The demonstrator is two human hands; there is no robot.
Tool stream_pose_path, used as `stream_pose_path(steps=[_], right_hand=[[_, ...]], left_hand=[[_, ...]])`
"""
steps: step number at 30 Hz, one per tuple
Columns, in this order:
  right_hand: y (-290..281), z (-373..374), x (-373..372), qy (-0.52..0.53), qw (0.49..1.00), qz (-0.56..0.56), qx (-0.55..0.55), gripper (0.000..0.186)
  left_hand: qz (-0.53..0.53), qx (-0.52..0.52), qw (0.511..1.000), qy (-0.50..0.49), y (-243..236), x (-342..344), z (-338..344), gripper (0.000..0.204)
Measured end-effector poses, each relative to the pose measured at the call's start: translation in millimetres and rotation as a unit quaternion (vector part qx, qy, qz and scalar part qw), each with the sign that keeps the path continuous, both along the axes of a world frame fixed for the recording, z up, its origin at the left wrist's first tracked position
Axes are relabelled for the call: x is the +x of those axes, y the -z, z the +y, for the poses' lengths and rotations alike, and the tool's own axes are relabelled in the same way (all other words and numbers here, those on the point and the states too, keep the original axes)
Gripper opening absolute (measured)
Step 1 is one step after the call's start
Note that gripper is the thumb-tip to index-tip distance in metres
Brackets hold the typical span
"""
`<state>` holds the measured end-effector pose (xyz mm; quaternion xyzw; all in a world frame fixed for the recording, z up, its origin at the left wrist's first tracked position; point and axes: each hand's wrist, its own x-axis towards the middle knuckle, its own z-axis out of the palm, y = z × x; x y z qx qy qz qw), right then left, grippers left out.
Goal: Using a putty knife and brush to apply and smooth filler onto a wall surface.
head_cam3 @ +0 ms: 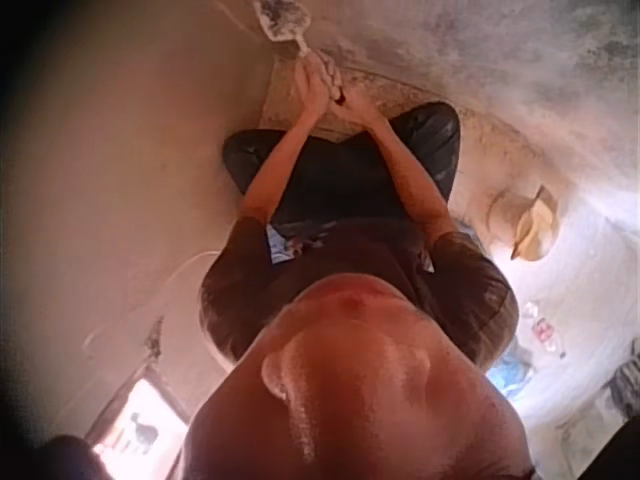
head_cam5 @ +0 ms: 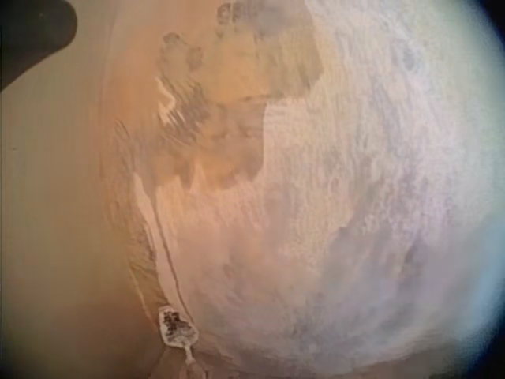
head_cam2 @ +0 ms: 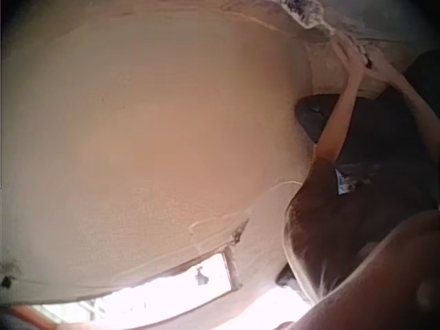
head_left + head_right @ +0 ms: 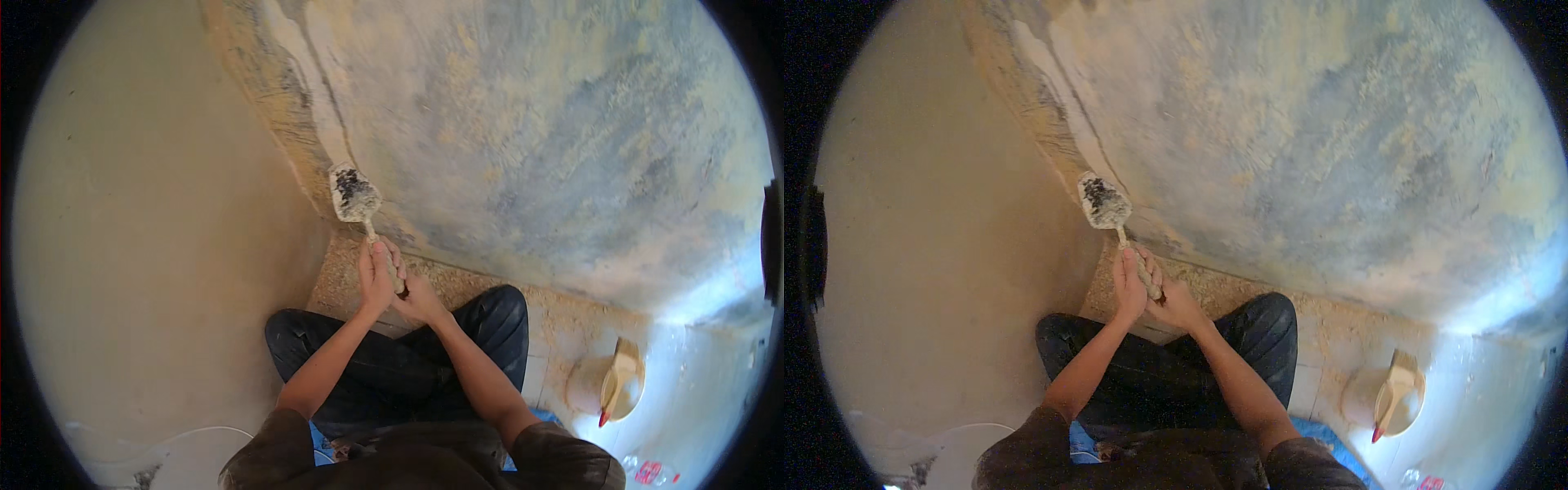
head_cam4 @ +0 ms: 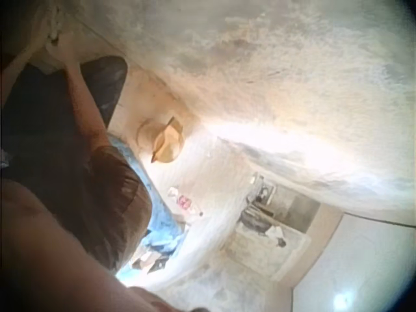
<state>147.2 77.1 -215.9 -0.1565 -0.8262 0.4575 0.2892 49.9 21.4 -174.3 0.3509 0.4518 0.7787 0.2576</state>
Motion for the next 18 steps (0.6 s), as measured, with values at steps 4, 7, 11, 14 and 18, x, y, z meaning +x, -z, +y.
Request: stream_pose_path(steps=[4, 7, 11, 14, 18], right_hand=[[10, 4, 11, -0.018, 0.994, 0.087, -0.065, 0.035], [10, 14, 15, 0.019, 0.998, 0.051, -0.041, 0.027], [-4, 23, 19, 0.032, 0.997, 0.053, -0.035, 0.02], [2, 31, 21, 0.048, 0.992, 0.076, -0.086, 0.015], [3, 37, 26, 0.085, 0.99, 0.055, -0.097, 0.019]], left_hand=[[-0.026, -0.011, 1.0, -0.007, -53, 13, 4, 0.035], [-0.019, -0.032, 0.999, -0.029, -98, 9, 15, 0.04], [0.008, -0.074, 0.997, -0.008, -154, -8, 21, 0.043], [-0.026, -0.074, 0.997, -0.002, -193, -17, 30, 0.039], [-0.062, -0.011, 0.997, 0.045, -224, -30, 33, 0.034]])
